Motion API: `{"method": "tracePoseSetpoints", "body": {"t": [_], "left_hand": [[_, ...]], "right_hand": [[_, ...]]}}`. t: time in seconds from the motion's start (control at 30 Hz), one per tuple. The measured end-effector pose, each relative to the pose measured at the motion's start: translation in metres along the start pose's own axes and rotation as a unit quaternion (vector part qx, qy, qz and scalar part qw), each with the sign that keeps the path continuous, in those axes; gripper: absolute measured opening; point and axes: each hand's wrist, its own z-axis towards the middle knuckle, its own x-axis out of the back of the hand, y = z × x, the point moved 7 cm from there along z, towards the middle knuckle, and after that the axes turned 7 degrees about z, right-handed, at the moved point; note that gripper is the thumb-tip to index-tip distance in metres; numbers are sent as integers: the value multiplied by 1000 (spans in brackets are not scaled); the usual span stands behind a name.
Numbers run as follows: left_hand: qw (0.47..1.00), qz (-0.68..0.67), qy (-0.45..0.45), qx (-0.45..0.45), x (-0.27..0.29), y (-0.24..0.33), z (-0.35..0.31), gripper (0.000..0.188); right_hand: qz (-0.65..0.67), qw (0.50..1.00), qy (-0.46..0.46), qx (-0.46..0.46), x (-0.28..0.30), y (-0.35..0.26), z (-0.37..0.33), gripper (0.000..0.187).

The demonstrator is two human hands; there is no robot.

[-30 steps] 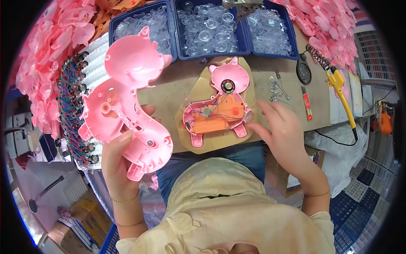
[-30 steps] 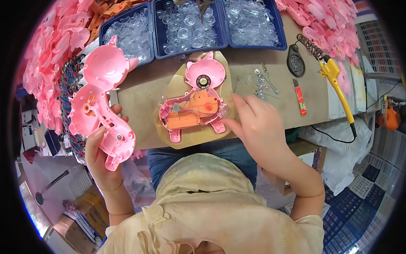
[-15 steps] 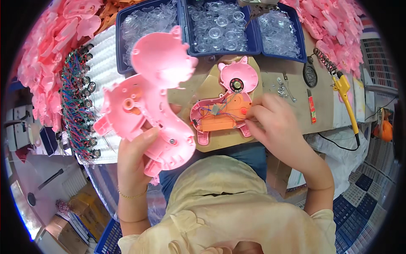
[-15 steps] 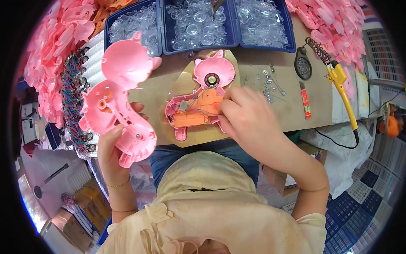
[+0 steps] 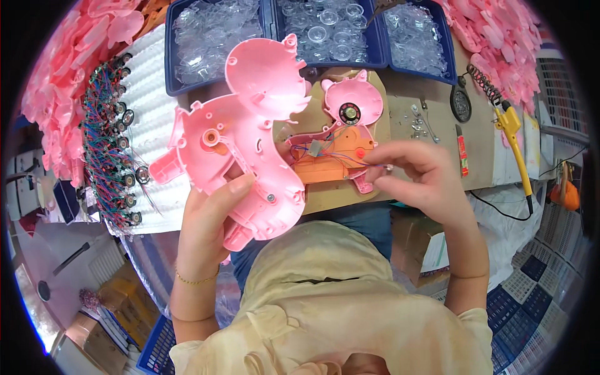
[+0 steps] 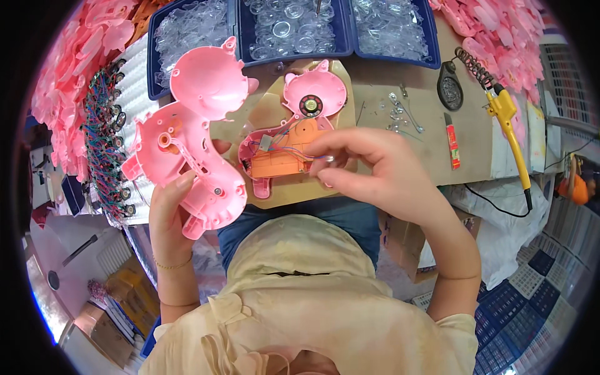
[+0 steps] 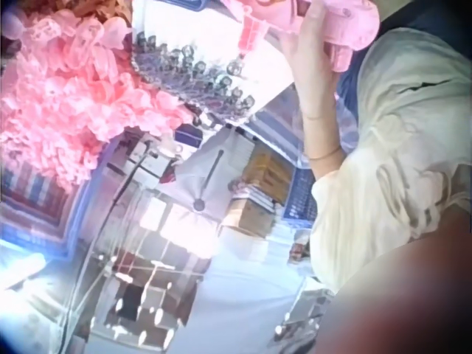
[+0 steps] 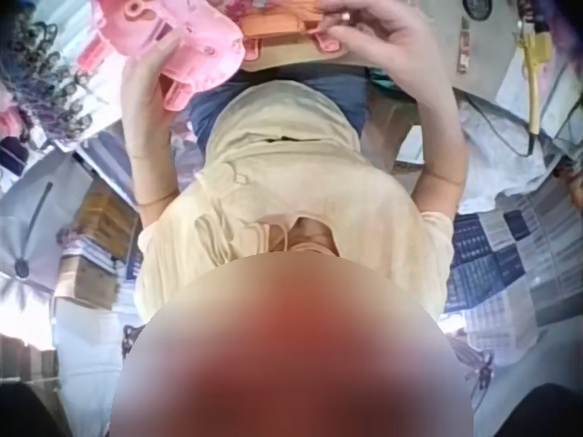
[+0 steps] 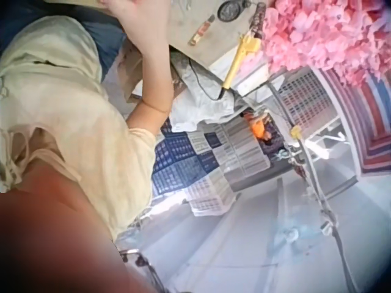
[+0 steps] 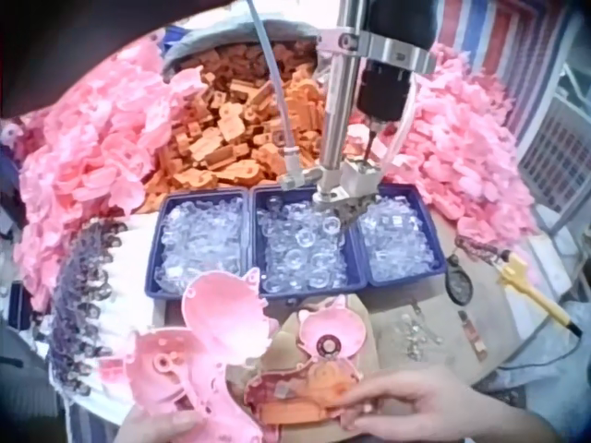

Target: Assembling a pink toy unicorn by attaching parts and wiring using a glue gun and specialized tools.

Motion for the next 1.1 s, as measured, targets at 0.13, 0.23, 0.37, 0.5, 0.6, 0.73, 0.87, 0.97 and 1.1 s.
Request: {"method": "tracePoseSetpoints", "body": {"t": [0.13,0.23,0.37,0.5,0.6,0.73,0.87,0.97,1.1], "left_hand": [[997,69,42,20,5,-5,3,43],[990,138,17,-13,1,-4,7,28],[991,132,5,-30,-3,-12,10,25],[970,233,13,-64,-11,-13,15,28],[933,345,29,-97,-13,-9,13,29],[914,386,51,-112,-22,-8,8,27],[891,431,37,-136,-36,-9,8,26],[901,388,49,-187,-34,-9,8,24],[882,418,47,-210,-38,-8,5,23]], "right_hand": [[182,982,44,-30,-7,8,10,17],[186,982,32,-6,-18,-2,25,15],[146,986,81,-30,-33,3,20,12],[-83,982,98,136,-27,-17,15,11],[-169,961,100,194,-30,-29,9,14],[-284,916,155,236,-38,-40,2,19],[-351,892,163,232,-47,-45,4,19],[-344,901,157,212,-48,-40,6,17],[-295,913,196,205,-42,-32,5,17]]}}
